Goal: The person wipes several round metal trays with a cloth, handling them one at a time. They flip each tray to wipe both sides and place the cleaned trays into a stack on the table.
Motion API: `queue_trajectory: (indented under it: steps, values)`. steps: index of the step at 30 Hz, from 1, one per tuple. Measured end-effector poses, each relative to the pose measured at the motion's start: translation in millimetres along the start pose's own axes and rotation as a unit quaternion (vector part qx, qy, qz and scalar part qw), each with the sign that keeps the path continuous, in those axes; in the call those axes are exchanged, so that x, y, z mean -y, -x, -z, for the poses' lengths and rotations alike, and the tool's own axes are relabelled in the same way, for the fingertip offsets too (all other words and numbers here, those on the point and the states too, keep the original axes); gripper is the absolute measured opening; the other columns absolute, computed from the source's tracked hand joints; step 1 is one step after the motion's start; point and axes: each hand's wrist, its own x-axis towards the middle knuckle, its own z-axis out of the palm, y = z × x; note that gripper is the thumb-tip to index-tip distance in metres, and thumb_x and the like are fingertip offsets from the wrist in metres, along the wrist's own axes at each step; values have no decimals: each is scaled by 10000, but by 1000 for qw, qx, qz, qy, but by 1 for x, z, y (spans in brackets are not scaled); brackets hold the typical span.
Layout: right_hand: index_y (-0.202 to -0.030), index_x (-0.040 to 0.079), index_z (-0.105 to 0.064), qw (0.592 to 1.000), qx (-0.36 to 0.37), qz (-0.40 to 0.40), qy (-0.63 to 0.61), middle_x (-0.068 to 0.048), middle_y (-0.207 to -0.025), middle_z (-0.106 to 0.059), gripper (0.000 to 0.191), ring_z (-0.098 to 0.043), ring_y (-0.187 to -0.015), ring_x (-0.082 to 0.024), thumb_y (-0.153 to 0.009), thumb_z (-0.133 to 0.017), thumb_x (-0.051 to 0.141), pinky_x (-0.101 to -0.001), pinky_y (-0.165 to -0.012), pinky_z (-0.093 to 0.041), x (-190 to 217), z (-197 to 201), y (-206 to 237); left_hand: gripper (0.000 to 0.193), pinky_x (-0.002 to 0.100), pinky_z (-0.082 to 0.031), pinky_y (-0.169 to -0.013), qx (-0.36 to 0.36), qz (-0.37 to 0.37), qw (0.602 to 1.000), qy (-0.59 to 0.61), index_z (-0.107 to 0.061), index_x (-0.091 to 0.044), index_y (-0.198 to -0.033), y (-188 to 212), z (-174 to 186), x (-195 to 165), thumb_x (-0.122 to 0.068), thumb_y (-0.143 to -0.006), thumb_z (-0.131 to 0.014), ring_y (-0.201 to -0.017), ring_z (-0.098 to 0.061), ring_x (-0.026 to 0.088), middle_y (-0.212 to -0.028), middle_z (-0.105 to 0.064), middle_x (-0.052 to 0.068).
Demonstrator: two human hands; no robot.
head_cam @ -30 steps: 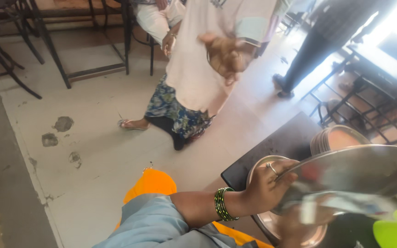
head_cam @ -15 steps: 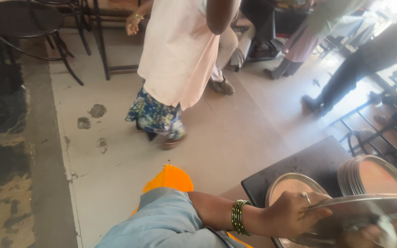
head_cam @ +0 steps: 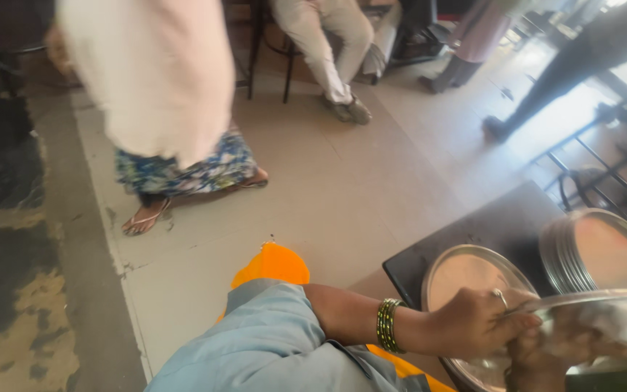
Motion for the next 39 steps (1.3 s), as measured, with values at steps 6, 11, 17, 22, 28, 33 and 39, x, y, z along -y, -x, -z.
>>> queue_trajectory:
  steps: [6, 11, 17, 22, 28, 33, 39]
  values:
    - [-1371, -24, -409, 986, -36, -139, -78, -241, -1338, -394, 566, -391, -1292, -413, -956, -633, 288, -521, -1125, -330, -20, 7, -16, 281, 352, -523, -660, -29, -36, 999, 1, -636, -21, -1285, -13, 7, 0, -206, -1076, -607, -738, -686, 285, -898, -670, 147]
    - [-1329, -23, -450, 995, 40, -59, -73, -225, -1292, -431, 563, -425, -1254, -396, -915, -692, 272, -516, -1097, -359, 54, 8, 41, 212, 334, -540, -813, -120, -71, 989, -38, -633, -1, -1220, -34, 11, -2, -182, -1115, -604, -885, -691, 248, -973, -699, 145]
    - [-1279, -21, -500, 995, 46, 56, -69, -206, -1236, -475, 562, -466, -1209, -377, -866, -763, 254, -510, -1064, -394, 64, 14, 47, 403, 298, -522, -925, -115, 112, 965, 206, -503, 20, -1403, -33, -7, -6, -258, -1114, -547, -1074, -619, 124, -1225, -644, 125]
    - [-1141, -4, -609, 990, -24, -16, -138, -149, -1071, -661, 295, -672, -922, -262, -888, -753, 36, -383, -795, -551, 39, 59, 25, 689, 312, -511, -1070, -18, 97, 967, 236, -336, -34, -1560, -26, -6, 18, -423, -1047, -583, -1329, -570, 162, -1451, -511, 103]
    - [-1385, -50, -532, 817, -113, -225, -519, -79, -1218, -663, 515, -663, -1001, -152, -1083, -700, 332, -272, -883, -563, 38, 119, -4, 847, 415, -479, -1005, -56, 104, 990, -83, -405, 95, -1453, -34, 15, 101, -520, -957, -711, -1253, -520, 286, -1337, -538, 254]
    - [-1459, -26, -514, 543, -258, -479, -639, -130, -1307, -694, 606, -718, -1118, -270, -1050, -472, 420, -384, -964, -592, 19, 102, -18, 629, 325, -403, -687, 10, 235, 931, 279, -547, 48, -872, -5, 19, 125, -518, -1053, -755, -727, -466, 103, -789, -520, 31]
    - [-1460, -40, -501, 815, -234, -354, -396, -174, -1403, -594, 629, -569, -1265, -335, -1047, -429, 429, -471, -1041, -447, -11, 100, -3, 527, 284, -568, -723, -13, 259, 870, 418, -631, -56, -930, -9, 26, 98, -565, -1055, -578, -810, -628, 65, -882, -671, 1]
